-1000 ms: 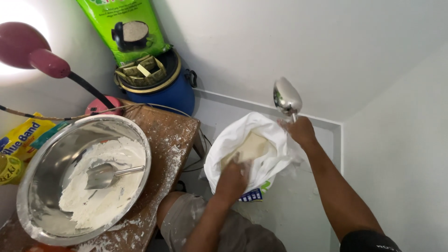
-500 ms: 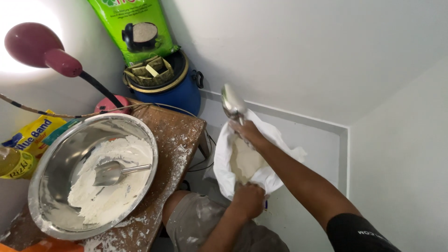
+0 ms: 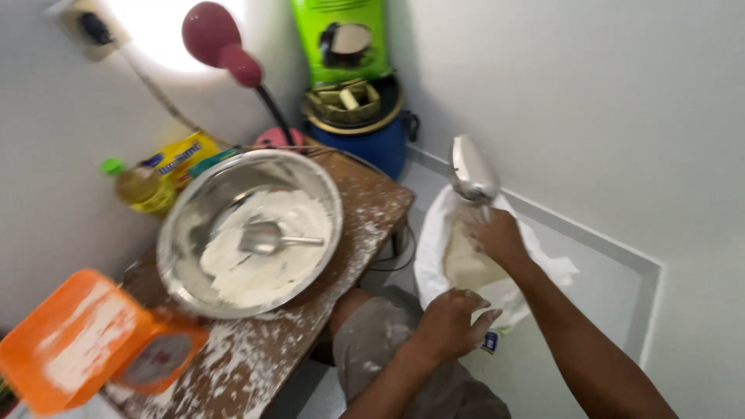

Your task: Measuring flour into bags using a scale and transferring it to a mixing bowl

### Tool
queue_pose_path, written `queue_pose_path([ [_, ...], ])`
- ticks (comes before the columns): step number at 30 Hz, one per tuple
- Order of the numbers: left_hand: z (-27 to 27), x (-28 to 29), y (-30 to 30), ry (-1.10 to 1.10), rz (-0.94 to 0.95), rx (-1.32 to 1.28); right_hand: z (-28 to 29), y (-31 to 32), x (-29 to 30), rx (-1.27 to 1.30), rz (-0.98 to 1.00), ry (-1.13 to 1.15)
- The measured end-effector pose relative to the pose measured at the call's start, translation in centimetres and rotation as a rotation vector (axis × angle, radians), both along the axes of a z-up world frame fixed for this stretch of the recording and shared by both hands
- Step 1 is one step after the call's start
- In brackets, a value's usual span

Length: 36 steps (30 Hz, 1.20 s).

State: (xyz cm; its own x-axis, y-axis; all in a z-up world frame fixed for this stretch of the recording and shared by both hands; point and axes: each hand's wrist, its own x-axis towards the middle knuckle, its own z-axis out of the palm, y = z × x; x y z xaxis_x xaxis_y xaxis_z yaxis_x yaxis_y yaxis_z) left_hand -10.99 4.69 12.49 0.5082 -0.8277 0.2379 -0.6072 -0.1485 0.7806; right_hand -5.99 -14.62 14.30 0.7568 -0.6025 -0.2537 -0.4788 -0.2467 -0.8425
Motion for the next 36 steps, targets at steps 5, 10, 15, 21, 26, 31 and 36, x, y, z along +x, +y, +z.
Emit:
queue_pose_path([
  [5,2.9,1.4,4.2,0.115,0.479,-0.37,3.0,6.5,-1.0,-0.262,0.211,0.037],
  [10,7.2,5.0,10.9,0.342,0.841,-0.466,2.1,15.0,2.1,-0.231,0.557,-0.23],
  [15,7.0,6.8,16.8,0.707,1.039,-0.671,4.0,25.5,4.4,-0.308,0.933,-0.459],
  [21,7.7,5.6,22.2,0.914,1.106,-1.043,7.0,29.6,3.3,-0.304,1.431,-0.184],
  [26,6.1,2.2,25.4,0.85,1.177,-0.838,9.6,25.8,9.5,-0.2,1.751,0.121],
  [31,3.7,0.5,26.4,0.678,1.084,-0.908,5.4,28.9,17.1,-0.674,1.276,0.277],
  [36,4.0,0.2,26.4,0.803,1.208,-0.975,1.8,30.6,19.3,-0.768,1.171,0.445],
])
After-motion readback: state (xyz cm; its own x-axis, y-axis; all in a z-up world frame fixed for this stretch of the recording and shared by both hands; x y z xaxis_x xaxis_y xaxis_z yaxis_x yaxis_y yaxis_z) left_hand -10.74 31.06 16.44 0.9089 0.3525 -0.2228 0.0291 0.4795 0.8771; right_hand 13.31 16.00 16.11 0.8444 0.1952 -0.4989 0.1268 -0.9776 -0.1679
